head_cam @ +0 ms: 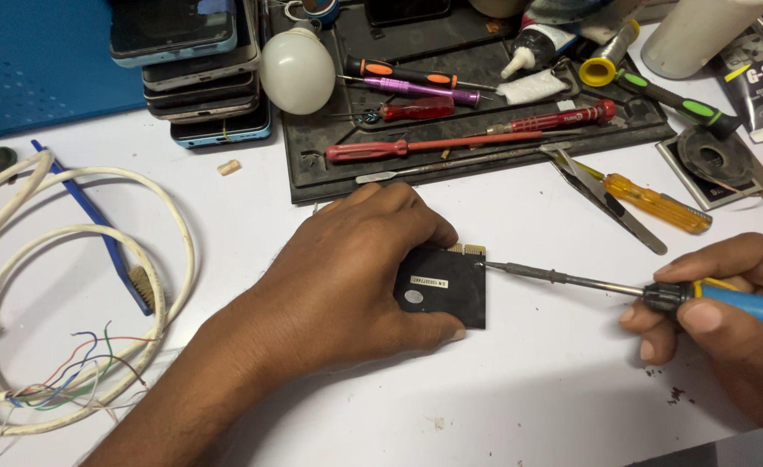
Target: The person holds a small circuit board steady on a white workbench with one hand and uses a soldering iron with the other hand to work on the board's edge connector. They reposition and flip the board several times to solder different points along its edge.
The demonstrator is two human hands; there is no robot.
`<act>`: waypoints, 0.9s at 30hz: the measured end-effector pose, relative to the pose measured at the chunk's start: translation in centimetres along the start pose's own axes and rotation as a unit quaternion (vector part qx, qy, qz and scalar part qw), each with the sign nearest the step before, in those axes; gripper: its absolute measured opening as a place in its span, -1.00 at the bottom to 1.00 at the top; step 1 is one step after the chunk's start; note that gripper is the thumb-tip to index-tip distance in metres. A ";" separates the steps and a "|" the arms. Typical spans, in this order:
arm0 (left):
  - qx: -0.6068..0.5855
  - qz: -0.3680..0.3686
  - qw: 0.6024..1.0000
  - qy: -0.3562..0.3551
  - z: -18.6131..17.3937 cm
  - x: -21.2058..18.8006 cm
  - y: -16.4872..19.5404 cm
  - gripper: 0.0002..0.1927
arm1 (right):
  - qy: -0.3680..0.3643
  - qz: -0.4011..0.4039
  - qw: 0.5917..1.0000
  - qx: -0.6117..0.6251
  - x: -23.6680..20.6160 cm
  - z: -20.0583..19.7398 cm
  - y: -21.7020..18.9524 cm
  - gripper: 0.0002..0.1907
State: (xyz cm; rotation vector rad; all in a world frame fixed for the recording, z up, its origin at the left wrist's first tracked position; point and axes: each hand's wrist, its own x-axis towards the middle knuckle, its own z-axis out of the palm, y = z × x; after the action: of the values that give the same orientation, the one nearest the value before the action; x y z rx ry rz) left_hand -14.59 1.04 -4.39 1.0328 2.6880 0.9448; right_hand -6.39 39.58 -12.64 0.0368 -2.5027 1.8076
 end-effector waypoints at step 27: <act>-0.002 0.008 1.000 0.011 -0.2 0.1 0.2 -0.40 | 0.016 -0.003 1.000 0.014 -0.2 0.3 0.0 -0.56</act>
State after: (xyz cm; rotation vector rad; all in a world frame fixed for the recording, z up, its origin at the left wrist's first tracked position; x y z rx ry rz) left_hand -14.58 1.10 -4.11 1.0520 2.6979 0.9698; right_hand -6.22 39.26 -12.70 0.0157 -2.4546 1.8254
